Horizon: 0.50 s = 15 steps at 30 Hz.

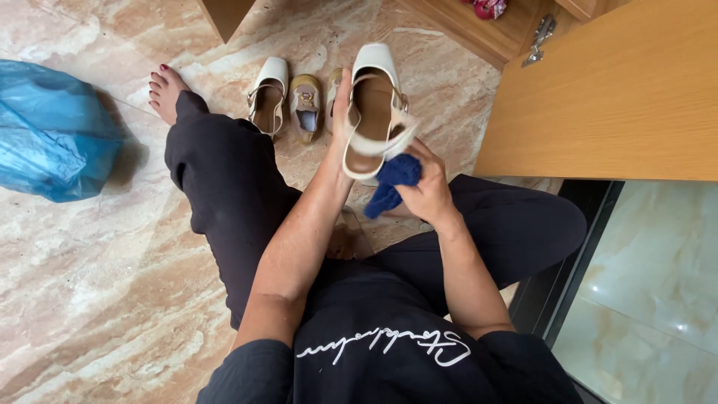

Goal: Cleaning various pairs of shoes with a cloth and organizing them into a cabinet and a plastic bag

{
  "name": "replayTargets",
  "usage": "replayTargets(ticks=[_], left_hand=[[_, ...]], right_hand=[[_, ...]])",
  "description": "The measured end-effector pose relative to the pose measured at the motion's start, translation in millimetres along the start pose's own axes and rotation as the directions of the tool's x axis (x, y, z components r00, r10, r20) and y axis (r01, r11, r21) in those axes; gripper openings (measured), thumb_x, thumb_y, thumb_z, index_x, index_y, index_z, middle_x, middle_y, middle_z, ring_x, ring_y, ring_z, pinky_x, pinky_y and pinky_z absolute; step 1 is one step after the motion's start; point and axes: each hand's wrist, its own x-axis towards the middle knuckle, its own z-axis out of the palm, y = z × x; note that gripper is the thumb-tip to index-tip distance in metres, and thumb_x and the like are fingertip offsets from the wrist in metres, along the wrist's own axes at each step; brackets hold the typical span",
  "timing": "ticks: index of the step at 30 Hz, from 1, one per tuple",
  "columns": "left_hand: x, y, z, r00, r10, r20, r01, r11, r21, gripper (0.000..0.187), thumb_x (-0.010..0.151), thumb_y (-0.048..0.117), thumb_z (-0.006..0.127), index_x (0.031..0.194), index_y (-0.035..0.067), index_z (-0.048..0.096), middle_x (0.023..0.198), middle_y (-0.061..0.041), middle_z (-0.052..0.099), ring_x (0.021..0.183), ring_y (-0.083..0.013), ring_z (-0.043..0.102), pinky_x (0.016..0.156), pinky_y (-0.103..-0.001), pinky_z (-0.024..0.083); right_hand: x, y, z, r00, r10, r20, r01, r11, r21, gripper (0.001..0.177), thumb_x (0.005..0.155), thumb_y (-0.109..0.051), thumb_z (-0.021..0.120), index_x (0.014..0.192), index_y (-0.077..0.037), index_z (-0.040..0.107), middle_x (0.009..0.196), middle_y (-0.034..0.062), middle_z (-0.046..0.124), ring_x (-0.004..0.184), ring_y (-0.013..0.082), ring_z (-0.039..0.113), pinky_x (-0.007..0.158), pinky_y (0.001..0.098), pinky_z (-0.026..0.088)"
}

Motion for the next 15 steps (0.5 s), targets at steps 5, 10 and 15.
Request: replayTargets(ticks=[5,10,15], left_hand=[[-39.8,14.5,48.6,0.994,-0.073,0.082,0.044,0.950,0.309,0.078,0.092,0.072,0.050,0.122,0.002,0.066,0.095,-0.019,0.072,0.073,-0.0264,0.071,0.064,-0.039,0.060],[-30.9,-11.4,16.7,0.990,-0.133,0.055,0.103,0.921,0.375,0.081,0.092,0.073,0.052,0.125,0.000,0.064,0.101,-0.016,0.069,0.081,-0.0269,0.071,0.073,-0.041,0.061],[-11.7,-35.0,-21.7,0.998,0.048,-0.032,-0.015,0.749,0.662,0.083,0.097,0.071,0.042,0.140,0.001,0.055,0.121,-0.020,0.068,0.108,-0.0310,0.070,0.095,-0.048,0.057]], right_hand=[[-13.9,48.2,-19.5,0.705,0.688,0.173,-0.579,0.417,0.701,0.021,0.091,-0.019,0.069,0.111,-0.012,0.068,0.107,0.0049,0.072,0.098,0.0145,0.071,0.088,0.0316,0.061],[-0.4,32.9,-18.8,0.778,0.566,0.272,-0.601,0.546,0.583,0.029,0.090,-0.023,0.068,0.114,-0.006,0.069,0.102,0.0069,0.072,0.089,0.0164,0.070,0.077,0.0317,0.058],[-10.3,70.0,18.9,0.635,0.709,0.306,-0.740,0.446,0.503,0.034,0.094,-0.025,0.070,0.113,0.003,0.067,0.089,0.0077,0.069,0.078,0.0184,0.068,0.066,0.0319,0.056]])
